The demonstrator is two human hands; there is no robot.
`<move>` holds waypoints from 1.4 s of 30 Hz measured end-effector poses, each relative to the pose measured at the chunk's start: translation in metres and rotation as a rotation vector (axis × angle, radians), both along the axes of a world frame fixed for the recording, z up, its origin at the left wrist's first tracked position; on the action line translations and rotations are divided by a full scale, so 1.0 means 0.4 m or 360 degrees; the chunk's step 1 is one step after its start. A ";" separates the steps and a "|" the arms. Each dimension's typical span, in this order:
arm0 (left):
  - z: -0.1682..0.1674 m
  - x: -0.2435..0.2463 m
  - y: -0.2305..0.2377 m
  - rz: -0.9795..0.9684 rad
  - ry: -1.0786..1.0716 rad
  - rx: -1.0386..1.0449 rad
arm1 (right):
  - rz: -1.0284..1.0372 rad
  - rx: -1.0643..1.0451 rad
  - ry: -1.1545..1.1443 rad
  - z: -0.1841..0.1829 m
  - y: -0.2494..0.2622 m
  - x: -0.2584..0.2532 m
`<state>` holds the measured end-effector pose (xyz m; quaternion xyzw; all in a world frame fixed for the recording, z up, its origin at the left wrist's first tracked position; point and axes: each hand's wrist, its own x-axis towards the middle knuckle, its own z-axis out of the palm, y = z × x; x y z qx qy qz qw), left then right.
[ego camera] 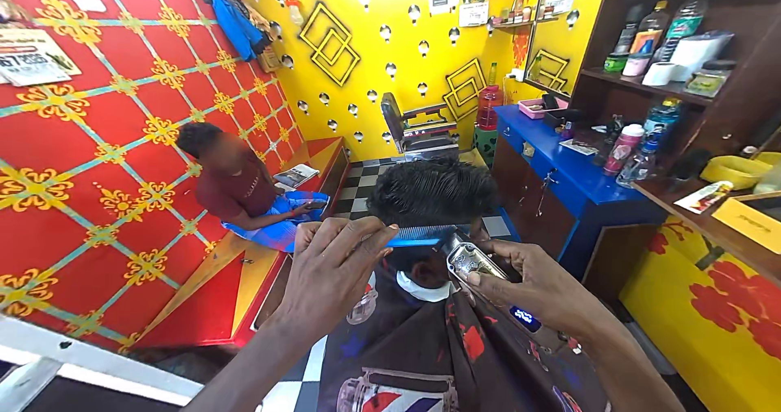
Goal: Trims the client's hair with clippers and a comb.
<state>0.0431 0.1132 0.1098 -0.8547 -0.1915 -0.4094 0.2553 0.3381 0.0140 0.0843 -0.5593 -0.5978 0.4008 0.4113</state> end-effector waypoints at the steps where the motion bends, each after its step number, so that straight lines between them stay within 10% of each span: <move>1: -0.002 0.000 -0.001 -0.0007 -0.0011 0.0012 | 0.0014 0.0026 -0.0041 0.005 0.003 -0.007; 8: 0.018 -0.030 -0.023 -0.0043 -0.0415 0.0035 | 0.0471 0.0208 -0.0294 -0.025 -0.040 -0.054; 19: 0.083 -0.008 0.006 0.0009 0.0416 0.0078 | 0.0208 0.0166 -0.0039 -0.183 -0.145 0.010; 31: -0.165 -0.215 0.140 0.0116 0.0171 -0.0261 | 0.0001 -0.0047 0.0112 -0.260 -0.336 0.140; 38: -0.206 -0.293 0.049 0.0116 0.0309 -0.0372 | -0.0046 -0.0067 0.0220 -0.284 -0.374 0.170; 42: -0.107 -0.131 -0.088 0.0016 -0.0061 -0.0248 | -0.0105 -0.0046 0.0432 -0.288 -0.370 0.128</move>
